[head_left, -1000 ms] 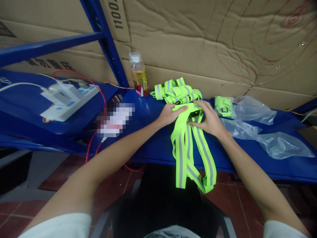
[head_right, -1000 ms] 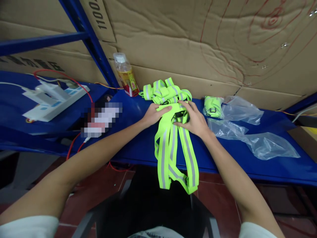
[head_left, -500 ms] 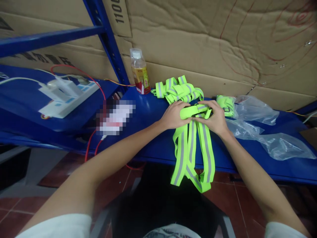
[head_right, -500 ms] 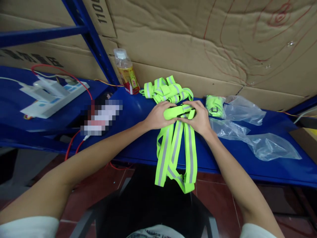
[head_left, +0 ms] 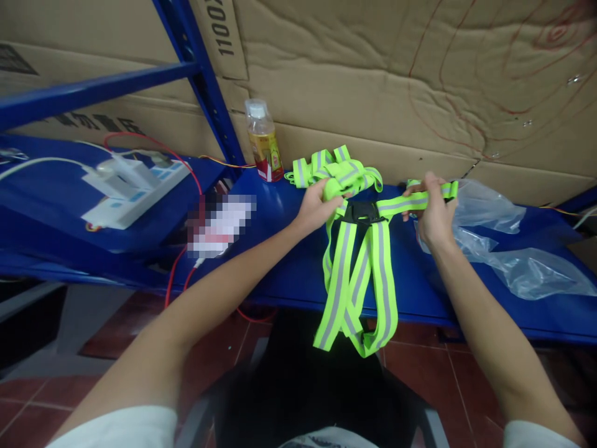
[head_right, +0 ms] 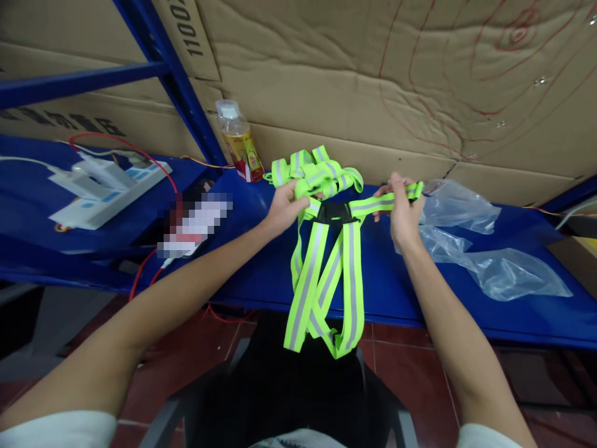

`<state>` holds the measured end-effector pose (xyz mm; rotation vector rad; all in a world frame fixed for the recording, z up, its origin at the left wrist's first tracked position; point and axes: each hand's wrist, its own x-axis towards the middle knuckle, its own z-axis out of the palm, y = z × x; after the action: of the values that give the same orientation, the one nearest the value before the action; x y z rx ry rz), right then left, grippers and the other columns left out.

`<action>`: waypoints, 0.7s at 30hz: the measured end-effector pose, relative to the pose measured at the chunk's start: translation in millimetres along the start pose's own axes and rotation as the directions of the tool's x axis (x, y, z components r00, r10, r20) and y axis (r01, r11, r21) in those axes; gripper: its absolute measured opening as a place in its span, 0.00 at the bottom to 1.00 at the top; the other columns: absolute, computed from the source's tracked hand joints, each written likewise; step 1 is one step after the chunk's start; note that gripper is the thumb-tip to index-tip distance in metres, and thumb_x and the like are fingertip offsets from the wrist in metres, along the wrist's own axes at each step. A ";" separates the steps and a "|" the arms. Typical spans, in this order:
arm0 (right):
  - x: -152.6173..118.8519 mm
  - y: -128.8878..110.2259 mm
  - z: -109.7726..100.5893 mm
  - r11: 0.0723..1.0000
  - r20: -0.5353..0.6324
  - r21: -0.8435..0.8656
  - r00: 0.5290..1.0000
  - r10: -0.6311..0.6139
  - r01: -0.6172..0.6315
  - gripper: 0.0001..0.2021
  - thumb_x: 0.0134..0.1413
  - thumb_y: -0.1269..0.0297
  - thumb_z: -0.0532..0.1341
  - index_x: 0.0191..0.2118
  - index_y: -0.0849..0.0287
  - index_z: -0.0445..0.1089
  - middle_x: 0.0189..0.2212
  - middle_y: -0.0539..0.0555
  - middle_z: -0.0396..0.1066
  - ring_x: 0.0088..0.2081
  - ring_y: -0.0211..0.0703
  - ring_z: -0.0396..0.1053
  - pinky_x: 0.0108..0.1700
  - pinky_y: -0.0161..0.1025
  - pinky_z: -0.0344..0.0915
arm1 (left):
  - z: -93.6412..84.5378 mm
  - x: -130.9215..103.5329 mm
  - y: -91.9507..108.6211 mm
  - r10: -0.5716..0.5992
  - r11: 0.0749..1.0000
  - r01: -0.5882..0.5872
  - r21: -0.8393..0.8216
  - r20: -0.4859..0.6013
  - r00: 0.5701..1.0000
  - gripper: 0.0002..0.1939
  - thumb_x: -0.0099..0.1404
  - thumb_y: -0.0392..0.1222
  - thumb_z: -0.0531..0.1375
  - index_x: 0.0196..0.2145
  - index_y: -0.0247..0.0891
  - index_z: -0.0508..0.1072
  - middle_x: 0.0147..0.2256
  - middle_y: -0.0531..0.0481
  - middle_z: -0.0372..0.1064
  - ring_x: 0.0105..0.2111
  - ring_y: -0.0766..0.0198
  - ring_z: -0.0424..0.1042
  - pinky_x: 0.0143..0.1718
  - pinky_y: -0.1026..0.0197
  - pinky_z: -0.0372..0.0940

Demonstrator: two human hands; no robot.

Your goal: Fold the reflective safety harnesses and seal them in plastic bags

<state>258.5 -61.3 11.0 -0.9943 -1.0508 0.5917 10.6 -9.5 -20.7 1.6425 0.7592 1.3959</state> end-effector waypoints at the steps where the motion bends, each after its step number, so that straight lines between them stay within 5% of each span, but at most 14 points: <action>1: 3.0 -0.8 -0.7 0.998 -0.028 0.067 1.000 0.003 -0.001 0.26 0.57 0.35 0.67 0.26 0.50 0.63 0.22 0.48 0.68 0.18 0.42 0.66 0.20 0.44 0.67 | -1.6 4.0 -0.3 -0.031 0.993 0.026 -0.116 -0.044 0.999 0.09 0.54 0.43 0.66 0.30 0.40 0.70 0.33 0.50 0.74 0.35 0.60 0.75 0.40 0.57 0.70; 6: 15.2 -3.0 -7.8 0.975 -0.097 0.206 0.993 -0.065 0.084 0.32 0.56 0.31 0.64 0.23 0.51 0.53 0.18 0.45 0.53 0.24 0.44 0.70 0.30 0.43 0.70 | -8.6 18.4 -3.3 -0.117 0.945 0.055 -0.322 -0.175 0.978 0.22 0.60 0.56 0.70 0.25 0.41 0.66 0.30 0.52 0.71 0.32 0.64 0.73 0.39 0.60 0.71; 10: 17.0 -8.4 -14.1 0.953 -0.021 0.298 0.997 0.069 -0.059 0.33 0.54 0.27 0.61 0.22 0.51 0.52 0.26 0.55 0.72 0.32 0.50 0.77 0.37 0.48 0.72 | -13.5 22.0 -7.0 -0.078 0.962 0.024 -0.271 -0.190 0.979 0.28 0.67 0.70 0.63 0.30 0.41 0.75 0.32 0.49 0.76 0.33 0.61 0.76 0.39 0.58 0.73; 15: 8.7 -12.7 -8.3 0.967 0.031 0.238 0.996 0.083 -0.088 0.27 0.47 0.42 0.73 0.30 0.49 0.54 0.36 0.53 0.80 0.36 0.53 0.79 0.39 0.50 0.72 | -22.8 26.7 -1.9 -0.102 0.968 0.030 -0.248 -0.283 0.954 0.27 0.70 0.66 0.63 0.28 0.39 0.79 0.30 0.45 0.76 0.37 0.56 0.80 0.40 0.57 0.73; 17: 6.6 -8.6 -4.5 0.986 0.032 0.164 0.999 0.016 -0.022 0.27 0.44 0.51 0.76 0.34 0.47 0.55 0.35 0.49 0.79 0.36 0.52 0.78 0.37 0.49 0.72 | -28.0 30.4 2.6 -0.109 0.966 0.022 -0.259 -0.327 0.939 0.25 0.71 0.63 0.64 0.26 0.39 0.79 0.29 0.45 0.75 0.35 0.56 0.79 0.39 0.56 0.72; 21: 7.8 1.8 -3.3 0.993 0.008 0.115 1.000 0.021 -0.021 0.23 0.49 0.53 0.74 0.35 0.46 0.56 0.29 0.46 0.76 0.40 0.54 0.79 0.38 0.48 0.72 | -37.8 38.3 14.0 -0.174 0.939 0.048 -0.342 -0.347 0.922 0.22 0.68 0.59 0.69 0.27 0.38 0.77 0.27 0.49 0.70 0.31 0.59 0.76 0.39 0.56 0.73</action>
<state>264.8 -55.5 12.3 -0.9034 -1.0020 0.6662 -19.6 24.5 11.2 1.0721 0.7702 1.6731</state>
